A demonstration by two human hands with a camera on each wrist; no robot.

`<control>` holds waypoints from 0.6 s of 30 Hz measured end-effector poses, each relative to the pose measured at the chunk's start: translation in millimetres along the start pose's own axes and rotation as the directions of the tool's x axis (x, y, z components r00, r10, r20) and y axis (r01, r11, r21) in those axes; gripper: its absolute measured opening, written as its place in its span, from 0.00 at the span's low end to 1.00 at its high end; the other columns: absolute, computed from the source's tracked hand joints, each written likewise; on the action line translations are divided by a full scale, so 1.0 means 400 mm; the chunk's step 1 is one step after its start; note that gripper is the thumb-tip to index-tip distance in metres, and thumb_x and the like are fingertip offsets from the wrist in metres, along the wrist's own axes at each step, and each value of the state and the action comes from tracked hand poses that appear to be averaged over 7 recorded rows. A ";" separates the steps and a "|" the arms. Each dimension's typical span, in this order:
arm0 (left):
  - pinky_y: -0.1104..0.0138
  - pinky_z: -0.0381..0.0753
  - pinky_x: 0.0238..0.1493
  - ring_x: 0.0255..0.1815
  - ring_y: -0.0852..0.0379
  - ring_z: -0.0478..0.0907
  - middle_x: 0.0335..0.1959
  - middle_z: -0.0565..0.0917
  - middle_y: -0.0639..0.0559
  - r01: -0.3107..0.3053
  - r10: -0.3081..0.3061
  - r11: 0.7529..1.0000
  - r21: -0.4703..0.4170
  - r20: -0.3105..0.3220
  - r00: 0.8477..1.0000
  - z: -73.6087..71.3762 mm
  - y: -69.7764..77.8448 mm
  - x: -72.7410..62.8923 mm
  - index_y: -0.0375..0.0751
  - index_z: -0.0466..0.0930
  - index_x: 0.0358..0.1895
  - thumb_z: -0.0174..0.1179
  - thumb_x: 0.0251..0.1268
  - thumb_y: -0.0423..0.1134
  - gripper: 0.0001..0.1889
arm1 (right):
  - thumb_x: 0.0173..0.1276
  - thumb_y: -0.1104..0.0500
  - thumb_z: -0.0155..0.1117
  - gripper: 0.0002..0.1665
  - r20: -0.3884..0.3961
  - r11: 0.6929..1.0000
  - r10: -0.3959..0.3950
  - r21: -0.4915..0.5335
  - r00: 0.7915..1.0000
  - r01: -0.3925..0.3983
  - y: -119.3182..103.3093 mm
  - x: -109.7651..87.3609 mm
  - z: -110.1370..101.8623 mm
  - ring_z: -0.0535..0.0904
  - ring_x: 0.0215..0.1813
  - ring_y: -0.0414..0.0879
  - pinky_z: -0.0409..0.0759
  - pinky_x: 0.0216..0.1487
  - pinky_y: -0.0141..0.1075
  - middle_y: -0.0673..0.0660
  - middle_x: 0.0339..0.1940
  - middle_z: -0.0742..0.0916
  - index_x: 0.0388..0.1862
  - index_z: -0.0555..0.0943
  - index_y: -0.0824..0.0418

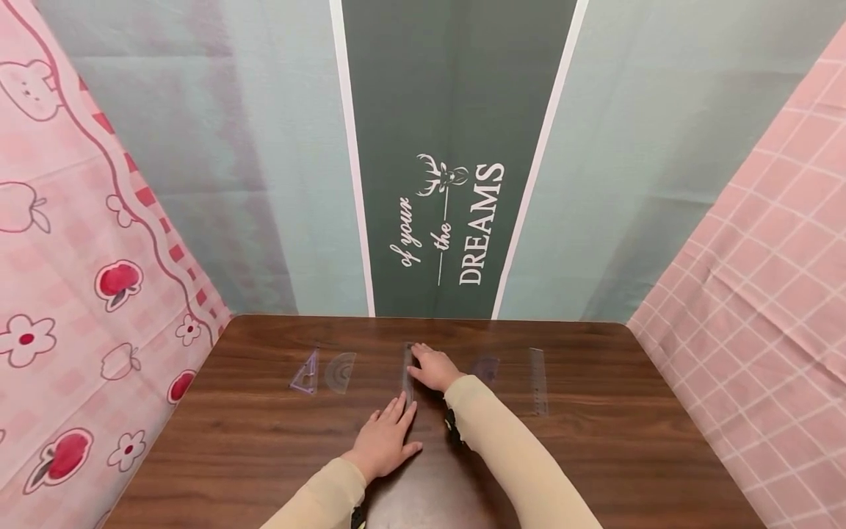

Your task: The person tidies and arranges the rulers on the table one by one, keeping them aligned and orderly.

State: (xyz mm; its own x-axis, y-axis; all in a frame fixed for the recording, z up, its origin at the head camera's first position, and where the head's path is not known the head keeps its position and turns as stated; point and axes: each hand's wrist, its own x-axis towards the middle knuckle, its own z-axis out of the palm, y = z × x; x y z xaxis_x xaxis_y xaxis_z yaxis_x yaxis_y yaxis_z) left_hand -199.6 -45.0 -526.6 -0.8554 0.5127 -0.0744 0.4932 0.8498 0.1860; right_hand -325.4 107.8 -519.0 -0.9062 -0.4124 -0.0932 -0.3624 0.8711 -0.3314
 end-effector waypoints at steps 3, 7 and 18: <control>0.50 0.63 0.62 0.70 0.48 0.56 0.72 0.56 0.42 0.008 -0.008 1.000 0.007 0.009 1.000 -0.002 0.000 0.004 0.42 0.58 0.71 0.48 0.65 0.61 0.37 | 0.70 0.50 0.55 0.33 0.003 1.000 0.003 -0.022 1.000 -0.003 -0.002 0.011 -0.002 0.59 0.71 0.54 0.60 0.66 0.50 0.63 0.68 0.68 0.67 0.66 0.67; 0.50 0.63 0.62 0.70 0.49 0.56 0.72 0.56 0.43 0.025 -0.025 1.000 0.016 0.026 0.999 0.004 -0.004 0.004 0.41 0.58 0.71 0.48 0.65 0.61 0.38 | 0.70 0.48 0.54 0.34 0.016 0.998 0.009 -0.055 1.000 -0.008 -0.008 0.019 0.004 0.57 0.71 0.53 0.60 0.66 0.50 0.63 0.69 0.67 0.68 0.65 0.66; 0.51 0.65 0.61 0.69 0.49 0.58 0.70 0.60 0.43 -0.003 0.002 1.000 0.031 0.031 1.000 0.015 -0.009 0.015 0.37 0.61 0.69 0.48 0.64 0.62 0.38 | 0.69 0.44 0.53 0.37 0.041 0.992 0.053 -0.113 0.998 -0.048 -0.014 0.047 0.016 0.56 0.72 0.51 0.60 0.66 0.50 0.61 0.70 0.66 0.69 0.64 0.65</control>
State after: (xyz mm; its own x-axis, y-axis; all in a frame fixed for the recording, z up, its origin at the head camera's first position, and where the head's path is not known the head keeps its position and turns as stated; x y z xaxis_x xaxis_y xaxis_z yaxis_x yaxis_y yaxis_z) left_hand -205.8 -44.3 -533.6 -0.8492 0.5176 -0.1044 0.5001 0.8519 0.1554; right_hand -339.0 93.7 -524.8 -0.9146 -0.3761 -0.1487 -0.3407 0.9145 -0.2182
